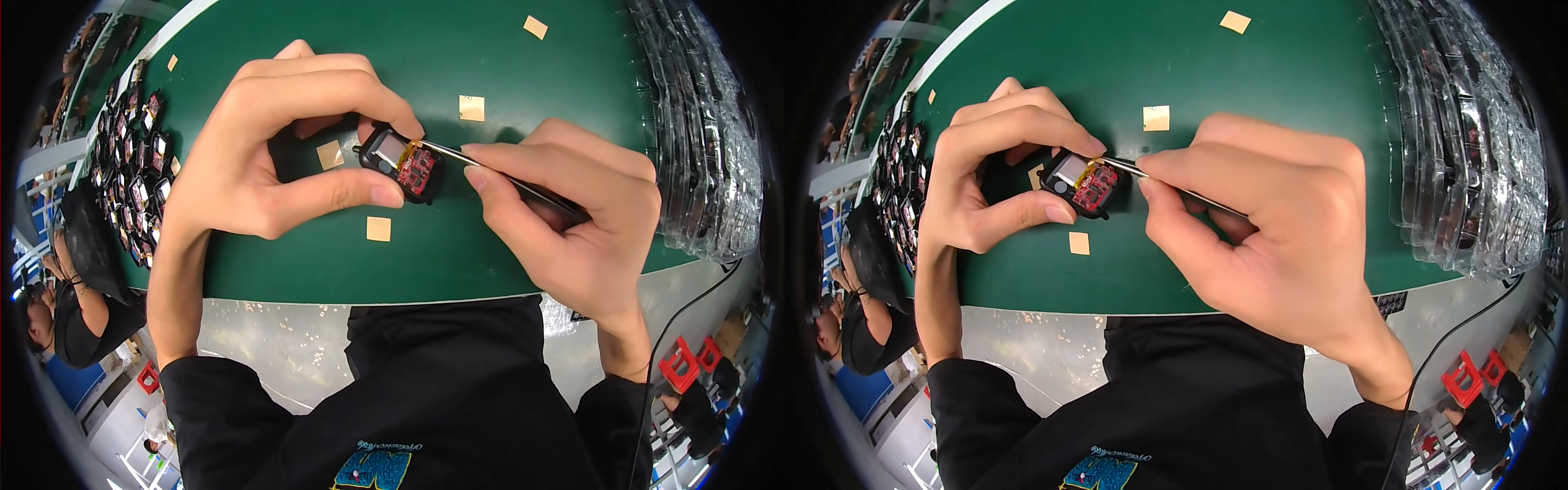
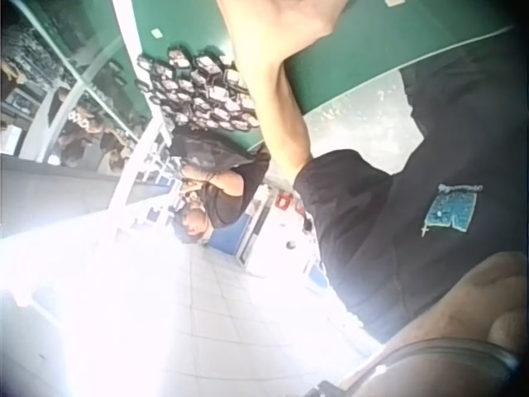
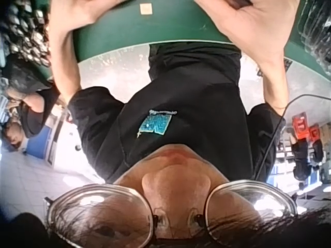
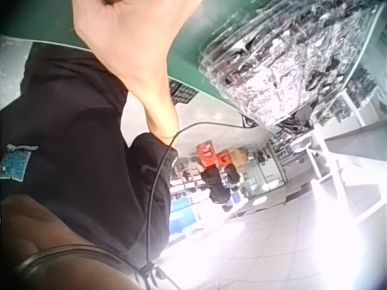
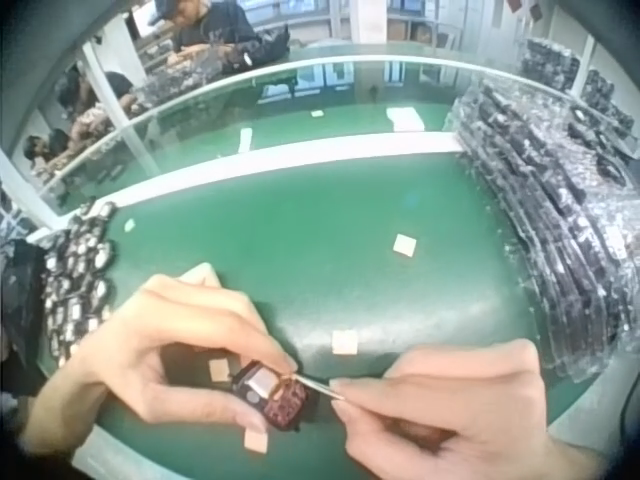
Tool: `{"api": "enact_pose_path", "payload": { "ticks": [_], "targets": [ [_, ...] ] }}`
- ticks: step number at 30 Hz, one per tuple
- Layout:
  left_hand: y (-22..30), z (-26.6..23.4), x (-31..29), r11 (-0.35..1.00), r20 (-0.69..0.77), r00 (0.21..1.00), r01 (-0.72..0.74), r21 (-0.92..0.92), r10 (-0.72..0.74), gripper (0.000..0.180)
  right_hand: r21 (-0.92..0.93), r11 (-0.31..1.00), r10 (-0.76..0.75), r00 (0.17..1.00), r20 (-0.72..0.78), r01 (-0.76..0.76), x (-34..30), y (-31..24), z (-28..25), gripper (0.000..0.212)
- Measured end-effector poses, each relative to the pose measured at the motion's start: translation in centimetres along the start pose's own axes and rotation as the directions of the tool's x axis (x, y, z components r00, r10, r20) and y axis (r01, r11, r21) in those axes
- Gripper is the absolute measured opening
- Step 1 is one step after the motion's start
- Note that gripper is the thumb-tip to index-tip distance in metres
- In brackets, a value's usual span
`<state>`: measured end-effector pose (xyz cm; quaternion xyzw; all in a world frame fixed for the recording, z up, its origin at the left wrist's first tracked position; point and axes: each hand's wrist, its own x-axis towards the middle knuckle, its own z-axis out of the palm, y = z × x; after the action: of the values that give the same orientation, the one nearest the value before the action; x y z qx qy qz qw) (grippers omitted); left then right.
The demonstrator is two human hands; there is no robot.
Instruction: Using tweezers to assemble small electronic components into device housings on an assembly line.
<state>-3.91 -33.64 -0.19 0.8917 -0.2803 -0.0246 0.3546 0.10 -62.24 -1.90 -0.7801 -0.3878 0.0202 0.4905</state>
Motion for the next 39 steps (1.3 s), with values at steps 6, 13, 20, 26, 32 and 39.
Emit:
{"api": "enact_pose_path", "payload": {
  "ticks": [6,13,20,26,32,39],
  "targets": [
    [0.1,0.4,-0.2,0.998,-0.054,0.997,0.049,-0.025,-0.05,0.064,-0.009,1.0,-0.001,0.999,-0.033,0.0,-0.2,-0.1,-0.2,0.024],
    [0.1,0.6,-0.2,0.999,-0.079,0.996,0.027,-0.028,-0.029,0.065,-0.117,0.991,-0.065,0.996,-0.059,0.058,-0.4,-0.1,-0.2,0.027],
    [0.0,0.8,-0.1,1.0,-0.088,0.996,0.015,-0.024,-0.017,0.061,-0.176,0.979,-0.119,0.99,-0.072,0.104,-0.4,-0.1,0.5,0.028],
    [0.0,0.7,-0.1,1.0,-0.091,0.996,0.014,-0.011,-0.015,0.061,-0.189,0.969,-0.175,0.981,-0.085,0.156,-0.4,-0.1,0.8,0.027],
    [-0.2,0.2,-0.1,0.997,-0.029,0.998,0.045,-0.063,-0.047,0.064,-0.057,0.998,-0.031,1.0,-0.006,0.03,-0.1,-0.3,-0.2,0.025],
    [-0.4,0.0,0.0,0.999,0.006,1.0,0.013,-0.049,-0.012,0.066,-0.026,1.0,-0.002,1.0,0.028,0.002,-0.2,-0.1,-0.2,0.022]
  ]
}}
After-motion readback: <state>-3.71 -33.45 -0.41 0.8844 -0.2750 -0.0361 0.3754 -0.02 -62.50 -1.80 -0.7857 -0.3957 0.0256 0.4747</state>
